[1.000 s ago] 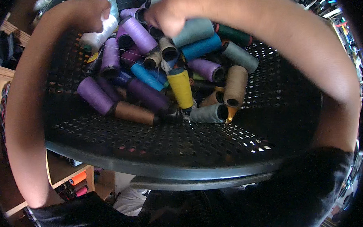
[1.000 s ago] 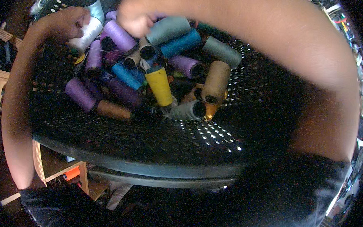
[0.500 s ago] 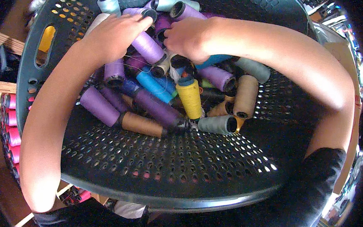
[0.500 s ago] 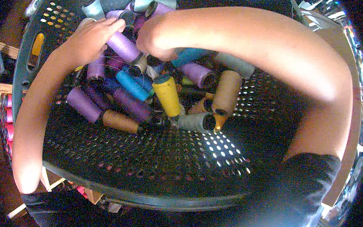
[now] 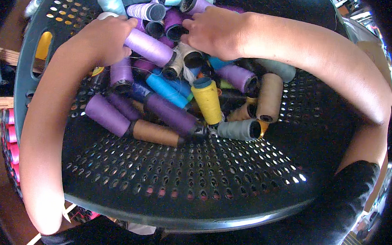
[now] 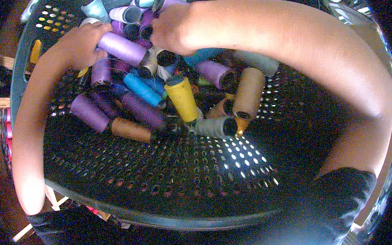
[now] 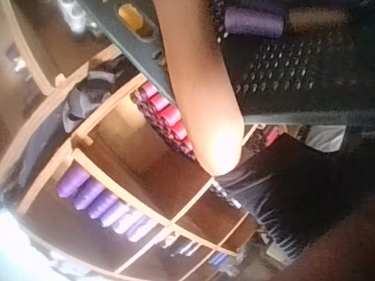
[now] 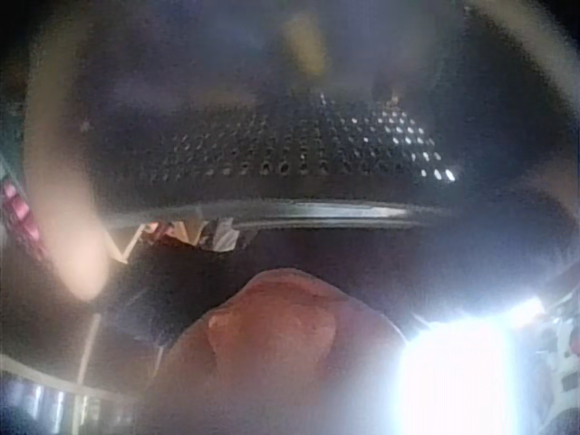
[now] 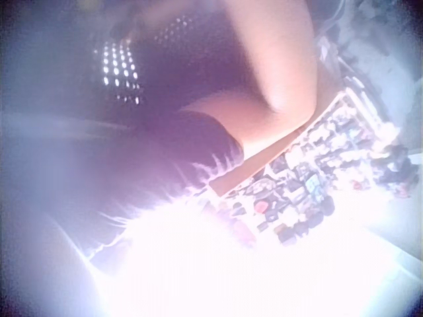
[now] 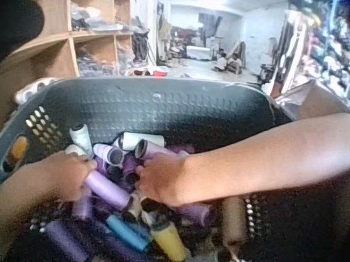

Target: The person sits on the floor and sorts thread spools from a black plastic basket onto a wooden shelf. They pick up spools one by one, arrange them by color, and place them in rows on the shelf.

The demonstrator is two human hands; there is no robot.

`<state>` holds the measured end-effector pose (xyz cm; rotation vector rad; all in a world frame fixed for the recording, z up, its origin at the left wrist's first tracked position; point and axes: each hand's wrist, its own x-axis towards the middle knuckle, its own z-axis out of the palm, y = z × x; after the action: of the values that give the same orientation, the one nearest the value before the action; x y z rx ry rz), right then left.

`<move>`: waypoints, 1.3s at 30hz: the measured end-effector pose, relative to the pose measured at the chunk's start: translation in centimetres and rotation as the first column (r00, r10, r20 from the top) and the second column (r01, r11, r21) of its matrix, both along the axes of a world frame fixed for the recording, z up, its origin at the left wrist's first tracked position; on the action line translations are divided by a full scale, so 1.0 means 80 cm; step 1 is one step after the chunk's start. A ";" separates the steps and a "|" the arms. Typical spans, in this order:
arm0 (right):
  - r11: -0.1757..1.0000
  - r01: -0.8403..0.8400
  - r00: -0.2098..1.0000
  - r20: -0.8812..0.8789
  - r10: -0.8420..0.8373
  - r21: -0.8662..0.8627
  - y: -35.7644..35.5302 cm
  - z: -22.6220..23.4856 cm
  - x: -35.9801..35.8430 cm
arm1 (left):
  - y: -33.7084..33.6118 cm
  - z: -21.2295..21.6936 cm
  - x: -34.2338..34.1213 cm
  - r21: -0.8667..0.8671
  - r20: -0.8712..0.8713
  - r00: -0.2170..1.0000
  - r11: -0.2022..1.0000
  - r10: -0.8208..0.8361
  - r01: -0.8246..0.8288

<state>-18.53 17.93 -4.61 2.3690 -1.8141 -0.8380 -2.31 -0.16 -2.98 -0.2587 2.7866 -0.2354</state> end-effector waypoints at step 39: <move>0.883 0.016 0.929 0.319 -0.186 0.469 0.012 -0.021 0.037 | 0.092 -0.054 0.031 0.233 0.002 0.881 0.857 -0.472 0.459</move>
<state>-15.59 18.85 -6.26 2.9033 -2.0804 -0.9999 0.21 7.23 -7.28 0.4816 2.7398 -0.0313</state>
